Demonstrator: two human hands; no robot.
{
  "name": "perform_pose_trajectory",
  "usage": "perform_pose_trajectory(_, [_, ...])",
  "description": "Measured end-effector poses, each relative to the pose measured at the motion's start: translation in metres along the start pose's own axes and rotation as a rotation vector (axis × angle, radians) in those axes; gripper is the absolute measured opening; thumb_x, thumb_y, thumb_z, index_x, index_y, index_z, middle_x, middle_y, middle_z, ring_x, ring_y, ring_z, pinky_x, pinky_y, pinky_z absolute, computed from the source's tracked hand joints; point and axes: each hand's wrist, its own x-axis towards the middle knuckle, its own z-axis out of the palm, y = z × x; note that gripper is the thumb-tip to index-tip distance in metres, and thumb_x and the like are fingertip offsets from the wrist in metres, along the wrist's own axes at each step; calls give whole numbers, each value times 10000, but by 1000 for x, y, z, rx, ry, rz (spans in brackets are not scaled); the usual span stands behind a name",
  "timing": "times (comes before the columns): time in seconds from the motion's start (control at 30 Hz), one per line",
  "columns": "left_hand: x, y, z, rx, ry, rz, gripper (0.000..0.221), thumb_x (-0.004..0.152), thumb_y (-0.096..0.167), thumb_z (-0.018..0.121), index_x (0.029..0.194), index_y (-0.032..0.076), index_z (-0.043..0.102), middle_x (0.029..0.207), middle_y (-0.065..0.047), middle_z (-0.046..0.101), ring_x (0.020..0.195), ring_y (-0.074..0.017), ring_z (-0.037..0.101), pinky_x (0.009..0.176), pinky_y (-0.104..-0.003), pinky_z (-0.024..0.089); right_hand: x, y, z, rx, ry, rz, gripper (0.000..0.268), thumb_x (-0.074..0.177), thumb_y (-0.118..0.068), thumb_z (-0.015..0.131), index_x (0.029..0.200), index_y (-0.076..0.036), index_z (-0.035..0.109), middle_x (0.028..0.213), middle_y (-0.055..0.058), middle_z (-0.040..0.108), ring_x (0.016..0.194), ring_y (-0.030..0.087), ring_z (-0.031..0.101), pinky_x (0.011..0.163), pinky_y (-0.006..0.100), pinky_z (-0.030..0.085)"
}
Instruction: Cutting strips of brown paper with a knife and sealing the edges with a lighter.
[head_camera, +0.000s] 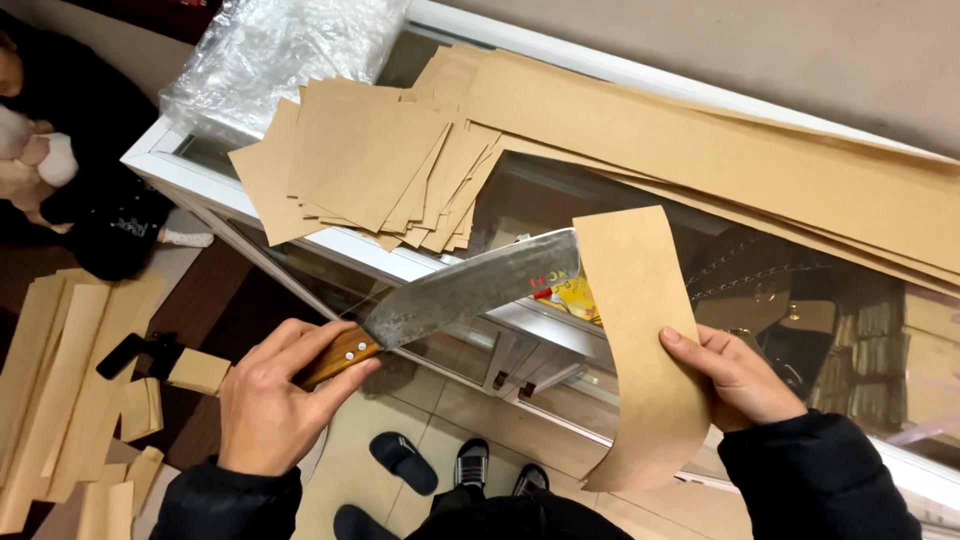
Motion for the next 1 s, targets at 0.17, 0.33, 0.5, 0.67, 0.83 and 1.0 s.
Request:
perform_pose_trajectory(0.17, [-2, -2, 1, -12, -7, 8, 444, 865, 504, 940, 1233, 260, 890, 954, 81, 735, 833, -134, 727, 688, -343, 545, -1, 0, 2, -14, 2, 5, 364, 1060, -205, 718, 1244, 94, 818, 1236, 246, 863, 1008, 339, 774, 862, 455, 582])
perform_pose_trajectory(0.33, [-2, -2, 1, -3, 3, -6, 447, 867, 506, 940, 1240, 265, 888, 968, 92, 732, 868, -127, 734, 730, -334, 554, -1, -4, 1, -29, 13, 4, 372, 1058, -210, 717, 1268, 81, 814, 1244, 236, 859, 1014, 339, 767, 864, 462, 576])
perform_pose_trajectory(0.5, [0, -1, 1, -3, 2, 23, 453, 858, 492, 953, 1237, 251, 889, 948, 71, 724, 840, -143, 729, 726, -344, 556, 1, -5, 0, -14, 7, -18, 360, 1055, -193, 720, 1255, 93, 812, 1229, 245, 857, 1004, 335, 771, 867, 463, 588])
perform_pose_trajectory(0.67, [1, 1, 1, 3, 2, 25, 452, 868, 493, 946, 1244, 249, 886, 961, 70, 725, 860, -142, 733, 744, -339, 554, 1, -5, -3, -18, 2, -21, 366, 1051, -195, 720, 1250, 99, 809, 1225, 252, 859, 1000, 346, 775, 865, 473, 592])
perform_pose_trajectory(0.83, [1, 4, 4, 4, -5, 19, 444, 875, 492, 942, 1241, 246, 885, 983, 81, 741, 873, -141, 728, 742, -330, 548, -3, -8, -2, -28, 2, 1, 378, 1053, -187, 710, 1272, 103, 812, 1248, 259, 856, 1015, 361, 772, 878, 479, 587])
perform_pose_trajectory(1.0, [2, 2, 7, 23, 15, 59, 475, 873, 504, 945, 1267, 247, 880, 970, 73, 724, 863, -142, 723, 727, -341, 559, -4, -10, -4, -35, 24, -10, 364, 1061, -192, 709, 1267, 90, 809, 1253, 237, 856, 1022, 339, 770, 880, 469, 589])
